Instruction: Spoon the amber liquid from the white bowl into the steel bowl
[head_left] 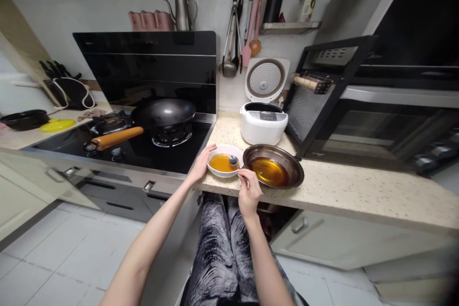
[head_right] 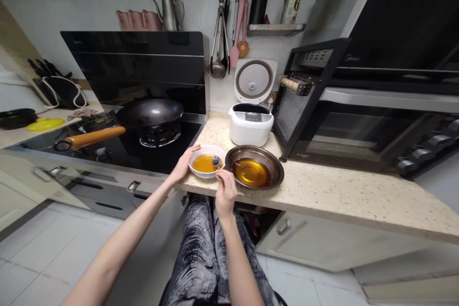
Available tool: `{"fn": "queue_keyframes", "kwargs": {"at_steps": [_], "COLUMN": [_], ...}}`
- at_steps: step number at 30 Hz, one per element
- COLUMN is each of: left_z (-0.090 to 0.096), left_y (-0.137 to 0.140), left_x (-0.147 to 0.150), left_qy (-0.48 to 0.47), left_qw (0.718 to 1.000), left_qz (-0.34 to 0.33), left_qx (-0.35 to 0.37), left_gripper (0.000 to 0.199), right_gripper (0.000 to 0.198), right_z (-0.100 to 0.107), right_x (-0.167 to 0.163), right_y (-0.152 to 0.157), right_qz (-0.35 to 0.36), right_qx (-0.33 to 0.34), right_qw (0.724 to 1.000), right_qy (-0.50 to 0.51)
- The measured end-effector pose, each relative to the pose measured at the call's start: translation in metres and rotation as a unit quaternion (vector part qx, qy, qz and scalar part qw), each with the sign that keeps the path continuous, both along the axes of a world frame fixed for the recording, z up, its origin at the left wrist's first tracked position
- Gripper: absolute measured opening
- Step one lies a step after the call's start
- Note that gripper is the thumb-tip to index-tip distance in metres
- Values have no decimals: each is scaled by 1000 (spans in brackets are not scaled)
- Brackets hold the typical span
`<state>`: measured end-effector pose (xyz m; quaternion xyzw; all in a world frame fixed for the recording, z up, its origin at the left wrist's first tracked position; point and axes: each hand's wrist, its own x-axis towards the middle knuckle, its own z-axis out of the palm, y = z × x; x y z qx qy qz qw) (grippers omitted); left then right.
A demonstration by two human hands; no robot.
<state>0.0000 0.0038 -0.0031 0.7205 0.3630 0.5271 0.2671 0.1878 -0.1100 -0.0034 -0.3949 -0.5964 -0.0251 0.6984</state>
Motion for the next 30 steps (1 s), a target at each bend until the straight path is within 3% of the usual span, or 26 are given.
{"fn": "queue_keyframes", "kwargs": {"at_steps": [18,30], "left_z": [0,0], "left_y": [0,1], "left_x": [-1,-1], "left_qy": [4,4], "left_qw": [1000,1000], "left_qz": [-1,-5], "left_qx": [-3,1], "left_gripper": [51,49], "right_gripper": [17,16], "right_z": [-5,-16], "right_x": [-11,-16], "right_y": [10,8], "right_qz": [32,27], "right_qx": [-59,-51], "right_qw": [997,997], "right_qy": [26,57]}}
